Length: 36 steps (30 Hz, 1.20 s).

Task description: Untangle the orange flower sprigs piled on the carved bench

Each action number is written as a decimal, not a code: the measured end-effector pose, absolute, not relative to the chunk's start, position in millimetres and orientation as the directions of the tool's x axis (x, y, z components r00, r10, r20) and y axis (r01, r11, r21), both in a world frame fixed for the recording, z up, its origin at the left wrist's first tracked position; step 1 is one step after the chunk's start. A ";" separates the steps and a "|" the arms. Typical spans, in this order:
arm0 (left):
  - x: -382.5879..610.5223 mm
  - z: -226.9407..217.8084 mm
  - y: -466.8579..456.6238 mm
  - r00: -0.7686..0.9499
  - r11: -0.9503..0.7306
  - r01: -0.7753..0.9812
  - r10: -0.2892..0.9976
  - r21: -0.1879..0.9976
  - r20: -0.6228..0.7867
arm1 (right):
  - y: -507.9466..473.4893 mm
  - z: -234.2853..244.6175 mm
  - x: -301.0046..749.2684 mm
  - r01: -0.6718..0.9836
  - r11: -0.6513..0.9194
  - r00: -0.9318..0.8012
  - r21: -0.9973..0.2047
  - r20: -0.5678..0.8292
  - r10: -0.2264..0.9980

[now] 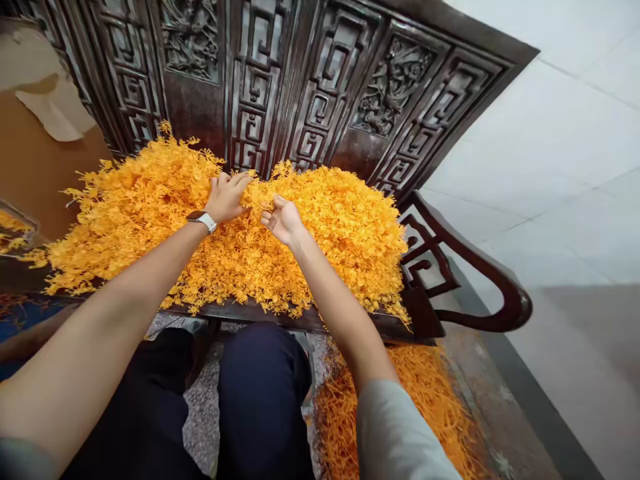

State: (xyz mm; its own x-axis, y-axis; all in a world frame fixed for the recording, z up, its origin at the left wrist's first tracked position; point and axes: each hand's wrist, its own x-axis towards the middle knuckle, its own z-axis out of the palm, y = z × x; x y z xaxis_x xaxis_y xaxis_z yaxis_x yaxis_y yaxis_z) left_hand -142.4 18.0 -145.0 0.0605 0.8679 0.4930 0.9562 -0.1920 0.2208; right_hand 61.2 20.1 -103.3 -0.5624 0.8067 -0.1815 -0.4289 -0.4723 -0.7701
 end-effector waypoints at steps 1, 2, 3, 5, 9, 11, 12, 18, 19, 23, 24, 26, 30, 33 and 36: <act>-144.7 -145.4 17.4 0.096 -0.202 0.961 0.882 0.186 0.462 | 17.6 -107.0 67.4 -0.441 -0.460 -0.525 -0.771 -0.194 0.829; -147.4 -145.8 17.3 0.122 -0.209 0.965 0.893 0.157 0.434 | 15.9 -110.5 73.3 -0.451 -0.443 -0.484 -0.775 -0.205 0.851; -150.4 -145.8 17.7 0.145 -0.214 0.968 0.901 0.128 0.410 | 14.7 -113.6 79.0 -0.455 -0.428 -0.445 -0.781 -0.218 0.869; -156.5 -144.5 19.1 0.165 -0.213 0.973 0.908 0.085 0.384 | 12.1 -119.9 89.5 -0.457 -0.404 -0.381 -0.793 -0.236 0.894; -166.6 -139.9 21.3 0.014 -0.057 0.993 0.924 0.103 0.381 | -0.7 -135.4 106.2 -0.466 -0.368 -0.328 -0.804 -0.229 0.916; -167.3 -139.1 22.1 0.003 -0.037 0.995 0.937 0.089 0.349 | -10.2 -145.3 110.4 -0.376 -0.327 -0.333 -0.867 -0.203 0.921; -165.6 -138.9 22.6 0.025 -0.053 0.996 0.941 0.075 0.337 | -14.8 -150.5 111.4 -0.285 -0.274 -0.341 -0.918 -0.170 0.924; -137.9 -130.0 32.8 0.171 -0.209 0.977 0.882 0.039 0.439 | -28.1 -166.1 107.5 0.355 0.310 -0.411 -0.882 0.151 0.899; -135.1 -127.7 35.6 0.189 -0.233 0.972 0.865 0.038 0.464 | -28.2 -165.0 106.0 0.391 0.345 -0.417 -0.853 0.170 0.893; -140.6 -121.1 45.7 0.088 -0.177 0.973 0.880 0.150 0.467 | -26.9 -157.4 99.7 0.328 0.347 -0.395 -0.878 0.206 0.895; -145.5 -119.7 47.2 0.048 -0.154 0.968 0.887 0.197 0.459 | -26.1 -156.0 98.3 0.301 0.341 -0.394 -0.890 0.210 0.895; -157.2 -115.6 47.8 -0.007 -0.142 0.950 0.882 0.280 0.471 | -23.4 -154.5 95.6 0.270 0.334 -0.414 -0.903 0.204 0.887; -180.5 -94.2 40.8 -0.049 -0.193 0.900 0.846 0.391 0.531 | -15.2 -151.2 87.4 0.217 0.335 -0.435 -0.917 0.217 0.874; -193.1 -68.0 33.3 0.036 -0.198 0.820 0.954 0.537 0.297 | -9.5 -144.2 74.9 0.187 0.406 -0.411 -0.894 0.304 0.859; -194.7 -47.0 30.6 0.106 -0.051 0.720 0.994 0.692 -0.038 | -7.0 -135.6 56.4 0.186 0.558 -0.429 -0.809 0.444 0.786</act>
